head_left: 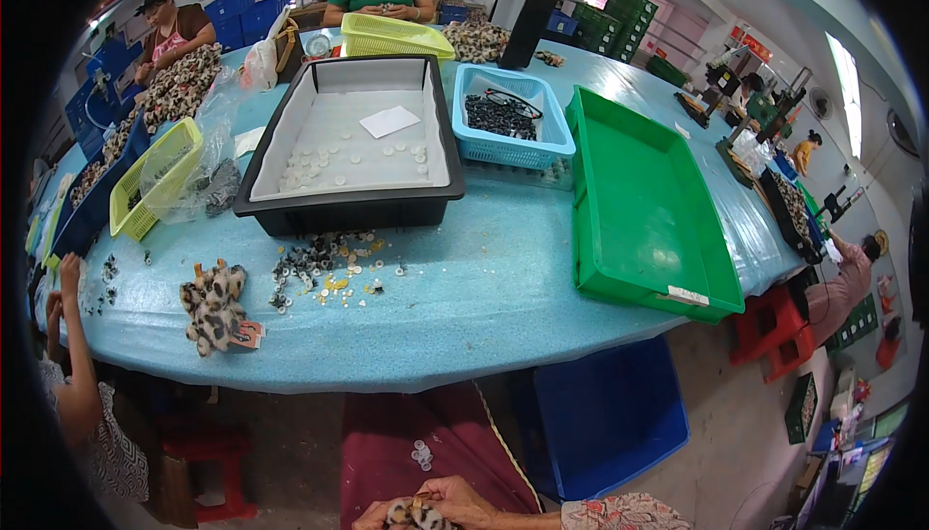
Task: The person sits at a table and assembles small spotted plush toys by hand. They pick up a plush body, insert plastic eyes into the face, and attach a small tag to the toy. The finished toys are placed on the table surface.
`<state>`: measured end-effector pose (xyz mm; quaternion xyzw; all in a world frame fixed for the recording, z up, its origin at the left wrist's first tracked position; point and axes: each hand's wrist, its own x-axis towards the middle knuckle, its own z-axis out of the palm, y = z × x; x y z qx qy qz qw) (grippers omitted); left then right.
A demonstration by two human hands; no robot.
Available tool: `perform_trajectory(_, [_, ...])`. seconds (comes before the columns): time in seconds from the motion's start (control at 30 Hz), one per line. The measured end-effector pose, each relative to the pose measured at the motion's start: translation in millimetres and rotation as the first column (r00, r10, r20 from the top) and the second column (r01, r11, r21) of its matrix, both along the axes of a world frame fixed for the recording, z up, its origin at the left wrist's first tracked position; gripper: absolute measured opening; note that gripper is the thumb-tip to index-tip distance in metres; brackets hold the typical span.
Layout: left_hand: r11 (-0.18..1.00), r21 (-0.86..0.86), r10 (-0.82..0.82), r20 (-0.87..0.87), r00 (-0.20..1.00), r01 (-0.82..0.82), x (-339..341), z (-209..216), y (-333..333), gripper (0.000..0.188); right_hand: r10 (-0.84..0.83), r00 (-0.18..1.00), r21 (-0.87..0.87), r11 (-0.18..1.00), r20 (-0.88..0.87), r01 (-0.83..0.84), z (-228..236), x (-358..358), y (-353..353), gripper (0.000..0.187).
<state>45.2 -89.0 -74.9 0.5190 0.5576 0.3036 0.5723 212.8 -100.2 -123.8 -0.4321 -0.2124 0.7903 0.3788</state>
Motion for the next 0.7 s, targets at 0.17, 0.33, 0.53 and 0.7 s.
perform_trajectory(0.17, [0.982, -0.189, 0.014, -0.021, 1.0, -0.018, -6, -13, -7, 0.024, 0.08, 0.997, -0.065, 0.995, -0.004, -0.08, 10, 6, 6, 0.022])
perform_trajectory(0.33, [0.968, -0.243, -0.04, 0.092, 0.995, 0.061, -12, -23, -8, 0.028, 0.315, 0.88, 0.135, 0.914, 0.356, -0.381, 47, 14, 21, 0.038])
perform_trajectory(0.53, [0.897, -0.438, 0.098, 0.065, 0.993, -0.06, -19, -85, -20, 0.027, 0.285, 0.701, 0.192, 0.834, 0.654, -0.518, 51, 6, 41, 0.04])
perform_trajectory(0.7, [0.892, -0.429, 0.165, 0.018, 0.986, -0.142, -23, -117, -32, 0.029, 0.268, 0.664, 0.156, 0.848, 0.698, -0.506, 57, 1, 42, 0.037])
